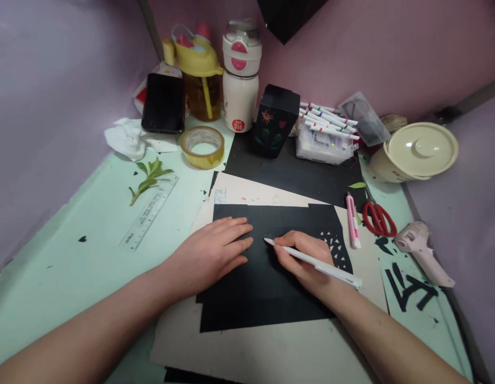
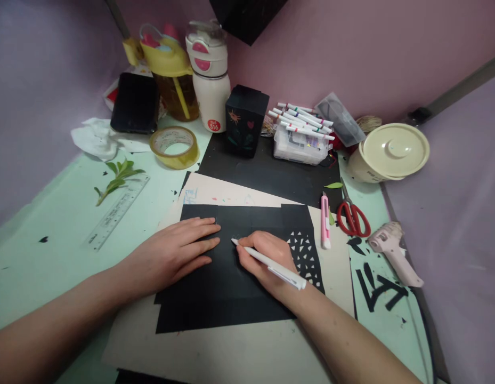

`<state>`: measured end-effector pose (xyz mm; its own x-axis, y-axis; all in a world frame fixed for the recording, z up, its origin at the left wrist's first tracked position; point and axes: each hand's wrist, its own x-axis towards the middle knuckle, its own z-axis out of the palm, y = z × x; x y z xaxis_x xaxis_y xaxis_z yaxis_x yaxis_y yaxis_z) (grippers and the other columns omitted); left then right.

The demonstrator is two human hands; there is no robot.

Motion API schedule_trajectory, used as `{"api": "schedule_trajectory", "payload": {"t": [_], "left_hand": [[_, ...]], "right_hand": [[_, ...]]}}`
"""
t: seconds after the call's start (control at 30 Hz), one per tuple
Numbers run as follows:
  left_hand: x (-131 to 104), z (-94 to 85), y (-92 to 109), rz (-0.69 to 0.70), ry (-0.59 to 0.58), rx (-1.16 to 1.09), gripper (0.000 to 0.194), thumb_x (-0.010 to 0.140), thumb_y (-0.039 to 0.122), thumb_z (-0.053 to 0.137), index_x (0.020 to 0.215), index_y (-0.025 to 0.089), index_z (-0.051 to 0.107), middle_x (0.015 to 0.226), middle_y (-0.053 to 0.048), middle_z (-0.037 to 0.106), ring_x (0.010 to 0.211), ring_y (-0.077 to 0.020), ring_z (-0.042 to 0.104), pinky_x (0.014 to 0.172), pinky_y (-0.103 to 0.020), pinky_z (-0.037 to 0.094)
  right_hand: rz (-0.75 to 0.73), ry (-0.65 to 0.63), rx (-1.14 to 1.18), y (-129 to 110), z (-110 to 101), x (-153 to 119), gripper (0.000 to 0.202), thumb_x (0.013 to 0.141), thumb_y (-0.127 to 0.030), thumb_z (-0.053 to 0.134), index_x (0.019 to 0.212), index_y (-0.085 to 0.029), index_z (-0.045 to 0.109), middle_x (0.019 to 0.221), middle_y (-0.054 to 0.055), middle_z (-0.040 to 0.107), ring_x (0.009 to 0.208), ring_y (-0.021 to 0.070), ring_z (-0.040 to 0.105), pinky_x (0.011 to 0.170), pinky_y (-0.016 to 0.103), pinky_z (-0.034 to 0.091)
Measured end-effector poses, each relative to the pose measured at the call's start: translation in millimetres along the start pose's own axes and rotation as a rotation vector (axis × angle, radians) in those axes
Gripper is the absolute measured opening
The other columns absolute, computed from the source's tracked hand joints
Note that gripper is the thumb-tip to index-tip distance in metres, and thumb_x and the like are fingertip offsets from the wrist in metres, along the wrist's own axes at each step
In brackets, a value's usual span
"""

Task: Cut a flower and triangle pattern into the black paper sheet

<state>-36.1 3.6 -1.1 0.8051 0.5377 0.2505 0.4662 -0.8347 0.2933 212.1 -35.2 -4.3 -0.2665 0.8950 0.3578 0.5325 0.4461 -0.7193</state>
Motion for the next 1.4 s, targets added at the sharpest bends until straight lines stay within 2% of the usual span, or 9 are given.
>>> {"api": "schedule_trajectory", "payload": {"t": [0.33,0.9,1.4], "left_hand": [[0.1,0.4,-0.2,0.001,0.006,-0.011,0.029,0.101,0.029,0.050,0.119,0.014,0.066,0.134,-0.012,0.063,0.129,-0.0302,0.056,0.106,-0.052,0.051],[0.8,-0.7,-0.6,0.009,0.002,-0.002,0.029,0.101,0.030,0.051,0.119,0.014,0.066,0.134,-0.012,0.063,0.129,-0.0293,0.056,0.105,-0.051,0.051],[0.0,0.0,-0.9,0.004,-0.003,0.005,0.029,0.100,0.030,0.052,0.120,0.015,0.066,0.135,-0.011,0.062,0.130,-0.0293,0.055,0.106,-0.051,0.051]], "right_hand": [[0.020,-0.041,0.039,1.4,-0.7,0.4,0.005,0.091,-0.016,0.064,0.090,-0.021,0.067,0.083,0.002,0.074,0.072,0.0140,0.070,0.067,0.025,0.052],[0.056,-0.038,0.052,-0.4,-5.8,0.2,0.013,0.090,-0.015,0.061,0.078,-0.019,0.060,0.074,0.001,0.067,0.063,0.0116,0.062,0.060,0.023,0.046],[0.058,-0.015,0.035,0.5,-5.7,0.4,0.014,0.090,-0.015,0.060,0.077,-0.020,0.060,0.072,0.000,0.067,0.062,0.0116,0.061,0.059,0.024,0.045]]}}
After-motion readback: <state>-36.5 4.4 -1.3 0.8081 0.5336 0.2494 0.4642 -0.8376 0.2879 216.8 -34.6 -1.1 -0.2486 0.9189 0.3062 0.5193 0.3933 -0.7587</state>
